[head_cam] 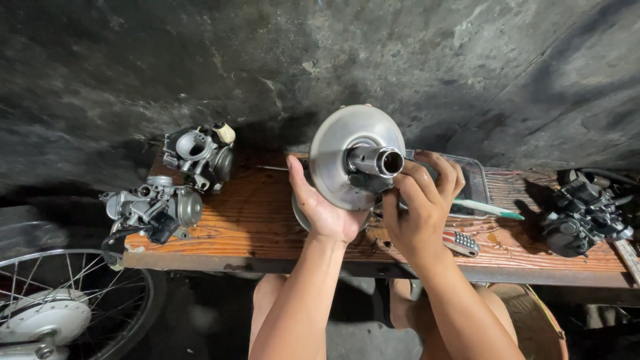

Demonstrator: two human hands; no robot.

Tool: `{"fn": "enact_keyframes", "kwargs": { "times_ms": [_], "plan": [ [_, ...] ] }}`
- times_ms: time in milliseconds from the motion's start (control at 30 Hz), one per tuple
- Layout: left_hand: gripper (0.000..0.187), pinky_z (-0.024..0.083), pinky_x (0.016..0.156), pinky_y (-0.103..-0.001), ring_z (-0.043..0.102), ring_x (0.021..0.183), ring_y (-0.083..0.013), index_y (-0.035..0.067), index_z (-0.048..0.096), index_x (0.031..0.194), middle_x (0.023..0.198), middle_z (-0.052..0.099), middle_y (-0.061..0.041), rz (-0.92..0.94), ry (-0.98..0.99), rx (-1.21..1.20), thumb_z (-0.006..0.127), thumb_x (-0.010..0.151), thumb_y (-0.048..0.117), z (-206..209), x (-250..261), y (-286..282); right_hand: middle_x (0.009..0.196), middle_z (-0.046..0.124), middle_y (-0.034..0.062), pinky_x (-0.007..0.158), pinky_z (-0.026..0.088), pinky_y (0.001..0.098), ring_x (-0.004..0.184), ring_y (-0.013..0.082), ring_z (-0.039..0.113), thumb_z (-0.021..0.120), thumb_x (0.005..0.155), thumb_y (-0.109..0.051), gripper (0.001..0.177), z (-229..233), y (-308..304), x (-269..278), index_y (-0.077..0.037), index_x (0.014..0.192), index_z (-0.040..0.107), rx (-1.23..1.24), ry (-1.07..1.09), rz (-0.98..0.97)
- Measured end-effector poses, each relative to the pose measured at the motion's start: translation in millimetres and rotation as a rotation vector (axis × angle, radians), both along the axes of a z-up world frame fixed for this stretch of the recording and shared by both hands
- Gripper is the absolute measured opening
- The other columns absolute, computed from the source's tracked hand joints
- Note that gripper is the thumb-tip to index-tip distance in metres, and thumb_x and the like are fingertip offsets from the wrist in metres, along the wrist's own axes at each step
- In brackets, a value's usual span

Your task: The person cleans a metallic mechanical part, likely a stator, using a toothbrush and a liquid solution in a container. They scrub the part thoroughly, then wipe it with a cloth. The person also cleans a smaller cylindrical component and wipes it down before placing it on the table.

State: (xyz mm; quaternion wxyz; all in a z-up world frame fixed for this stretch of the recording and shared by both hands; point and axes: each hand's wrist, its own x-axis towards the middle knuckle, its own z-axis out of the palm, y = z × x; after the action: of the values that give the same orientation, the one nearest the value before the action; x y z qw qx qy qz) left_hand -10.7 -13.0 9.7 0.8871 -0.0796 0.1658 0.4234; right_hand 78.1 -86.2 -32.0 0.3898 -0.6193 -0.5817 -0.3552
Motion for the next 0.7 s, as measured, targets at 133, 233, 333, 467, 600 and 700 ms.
{"fn": "enact_keyframes", "kwargs": {
  "times_ms": [133,233,333,467,600,700],
  "plan": [
    [0.091,0.035,0.120,-0.051,0.049,0.141,-0.0314,0.018,0.056,0.144,0.147,0.056,-0.009,0.064,0.070,-0.071,0.059,0.075,0.077,18.8,-2.8,-2.8,0.101,0.064,0.0080,0.090,0.041,0.0478,0.094,0.0332,0.053,0.065,0.078,0.002,0.014,-1.7,0.1,-11.4,-0.007,0.086,0.058,-0.016,0.110,0.014],
    [0.089,0.035,0.120,-0.051,0.049,0.140,-0.0312,0.018,0.056,0.143,0.146,0.057,-0.009,0.084,0.051,-0.061,0.059,0.076,0.076,18.8,-3.7,-2.4,0.091,0.063,0.0107,0.077,0.048,0.0468,0.079,0.0341,0.055,0.068,0.070,0.004,0.017,-7.7,-5.6,-18.8,-0.006,0.082,0.063,-0.038,0.211,0.106],
    [0.085,0.036,0.120,-0.052,0.051,0.138,-0.0309,0.018,0.057,0.142,0.144,0.058,-0.008,0.103,0.027,-0.048,0.060,0.078,0.074,17.4,-3.9,-3.1,0.101,0.070,0.0150,0.086,0.055,0.0444,0.088,0.0353,0.065,0.069,0.082,0.007,0.024,12.9,-0.5,-35.3,-0.003,0.101,0.078,-0.033,0.182,0.246],
    [0.082,0.037,0.120,-0.052,0.052,0.136,-0.0307,0.018,0.057,0.140,0.142,0.058,-0.008,0.114,0.003,-0.032,0.060,0.079,0.072,15.5,-2.9,-1.7,0.111,0.074,0.0125,0.092,0.055,0.0457,0.096,0.0343,0.066,0.063,0.091,-0.001,0.027,13.4,2.0,-42.0,-0.009,0.110,0.081,-0.128,0.149,0.339],
    [0.077,0.038,0.120,-0.052,0.054,0.134,-0.0303,0.018,0.058,0.138,0.139,0.060,-0.008,0.161,-0.038,-0.007,0.060,0.082,0.070,13.8,-5.3,-0.5,0.106,0.076,0.0073,0.090,0.055,0.0404,0.088,0.0285,0.065,0.066,0.090,-0.003,0.018,16.2,2.2,-36.7,-0.011,0.095,0.080,-0.140,0.143,0.511],
    [0.073,0.038,0.119,-0.052,0.055,0.132,-0.0301,0.018,0.059,0.137,0.137,0.060,-0.008,0.177,-0.066,0.014,0.061,0.083,0.068,12.5,-5.3,-0.8,0.095,0.074,0.0051,0.086,0.055,0.0411,0.082,0.0286,0.062,0.068,0.084,-0.005,0.016,8.5,0.2,-17.4,-0.015,0.085,0.080,-0.152,0.203,0.560]
  ]
}}
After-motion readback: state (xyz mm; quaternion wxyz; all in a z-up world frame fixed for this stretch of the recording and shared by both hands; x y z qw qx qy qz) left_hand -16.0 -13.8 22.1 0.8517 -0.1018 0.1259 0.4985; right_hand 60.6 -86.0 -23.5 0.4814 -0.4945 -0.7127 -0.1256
